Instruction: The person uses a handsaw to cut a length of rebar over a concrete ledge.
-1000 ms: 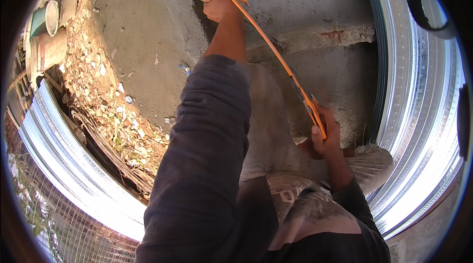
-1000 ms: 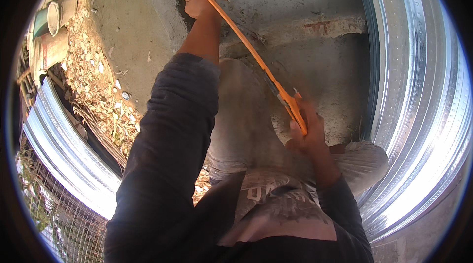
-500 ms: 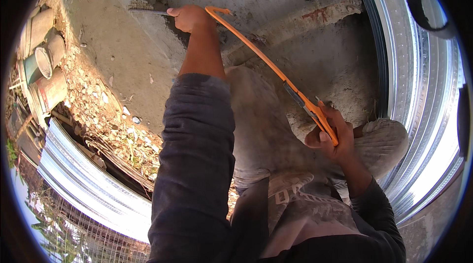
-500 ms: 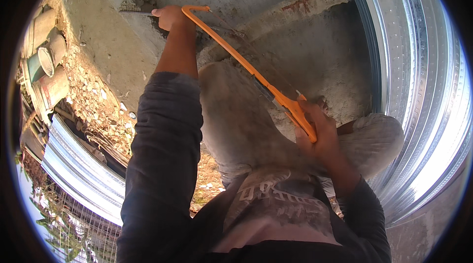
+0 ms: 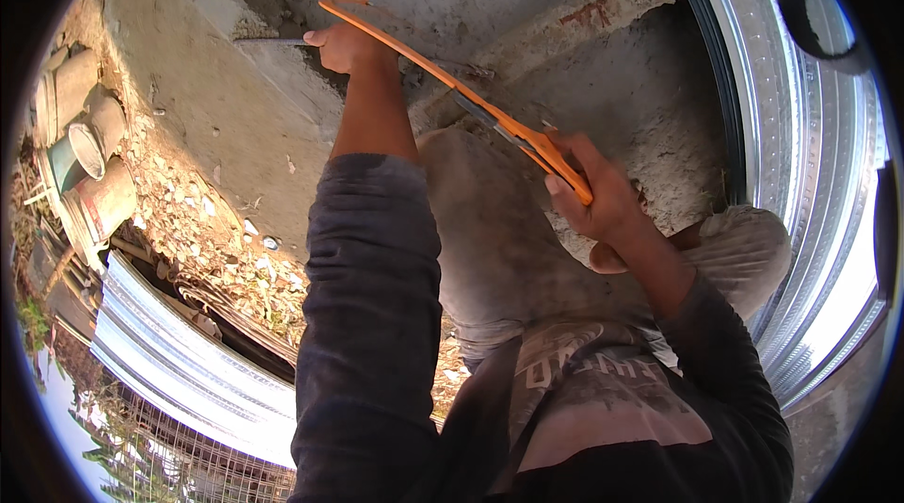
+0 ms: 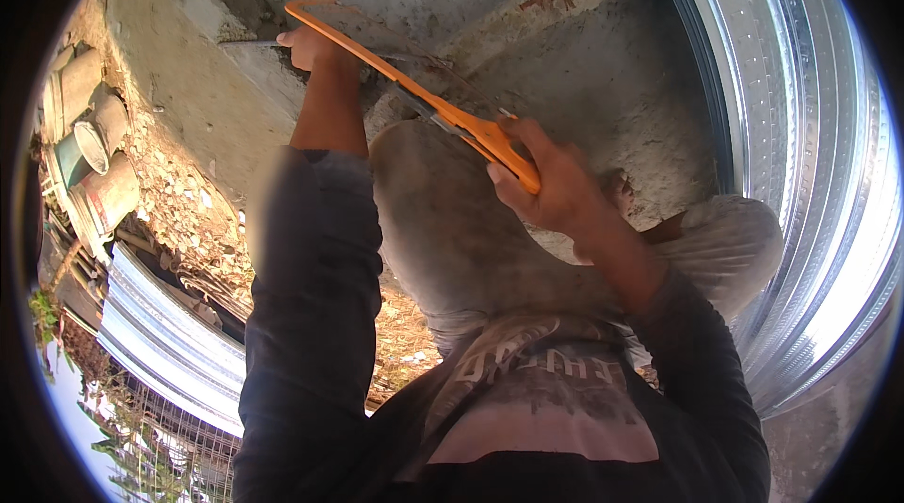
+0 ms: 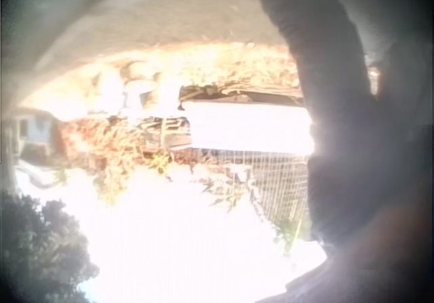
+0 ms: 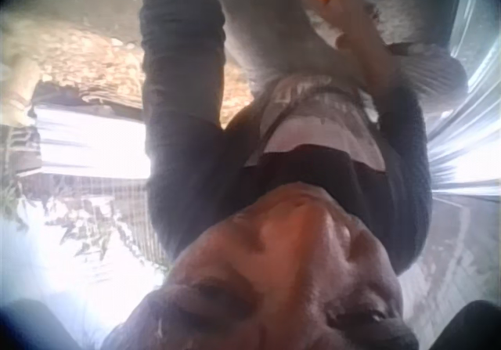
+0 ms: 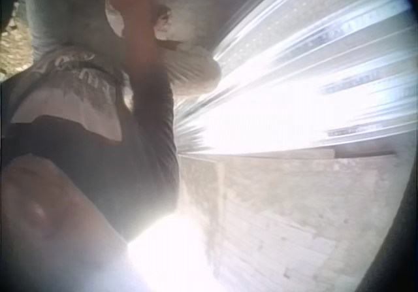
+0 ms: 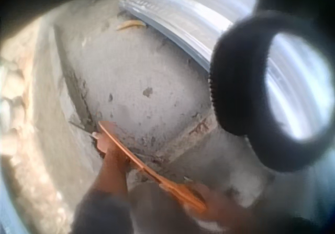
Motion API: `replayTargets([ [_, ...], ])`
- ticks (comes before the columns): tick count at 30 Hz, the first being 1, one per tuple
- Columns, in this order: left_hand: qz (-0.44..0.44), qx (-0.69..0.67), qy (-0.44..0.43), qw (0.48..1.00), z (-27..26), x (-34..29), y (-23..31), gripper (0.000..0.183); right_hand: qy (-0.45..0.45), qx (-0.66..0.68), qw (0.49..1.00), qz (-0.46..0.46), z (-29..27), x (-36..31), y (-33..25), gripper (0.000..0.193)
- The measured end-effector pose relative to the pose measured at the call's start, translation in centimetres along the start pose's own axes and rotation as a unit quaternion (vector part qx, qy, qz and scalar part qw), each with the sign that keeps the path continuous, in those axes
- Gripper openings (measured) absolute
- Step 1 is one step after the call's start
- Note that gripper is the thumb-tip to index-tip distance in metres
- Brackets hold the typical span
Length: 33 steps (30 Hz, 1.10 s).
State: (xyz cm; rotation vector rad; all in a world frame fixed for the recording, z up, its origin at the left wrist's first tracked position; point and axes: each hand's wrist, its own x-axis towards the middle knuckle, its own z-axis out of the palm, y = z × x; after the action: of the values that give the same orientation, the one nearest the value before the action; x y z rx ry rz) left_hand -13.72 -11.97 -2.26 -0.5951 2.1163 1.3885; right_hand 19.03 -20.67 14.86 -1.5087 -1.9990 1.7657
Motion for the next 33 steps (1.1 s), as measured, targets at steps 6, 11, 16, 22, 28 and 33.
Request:
replayTargets([
  [6,0.059,0.098,0.005,0.993,-2.1,5.7,-1.6,0.087,-0.022,0.007,1.000,-0.015,1.9,2.0,-0.6,0.058],
  [11,0.006,-0.001,0.038,0.999,-0.4,1.1,0.3,0.088,-0.011,0.028,1.000,-0.005,-1.0,-2.6,0.2,0.054],
  [16,0.040,0.014,-0.049,0.998,0.8,2.7,-0.9,0.088,-0.013,-0.114,0.993,-0.037,3.1,6.5,-2.2,0.056],
  [22,0.040,0.008,0.027,0.999,0.7,2.9,-1.5,0.087,0.027,0.000,0.999,-0.046,-1.5,-5.8,1.5,0.053],
  [28,0.034,0.003,-0.044,0.998,1.3,2.5,-2.4,0.086,0.011,-0.068,0.998,0.006,2.2,6.6,-2.5,0.053],
  [33,0.041,-0.034,0.002,0.999,-0.3,2.1,0.2,0.087,0.020,-0.018,0.999,-0.022,0.2,-4.7,0.0,0.055],
])
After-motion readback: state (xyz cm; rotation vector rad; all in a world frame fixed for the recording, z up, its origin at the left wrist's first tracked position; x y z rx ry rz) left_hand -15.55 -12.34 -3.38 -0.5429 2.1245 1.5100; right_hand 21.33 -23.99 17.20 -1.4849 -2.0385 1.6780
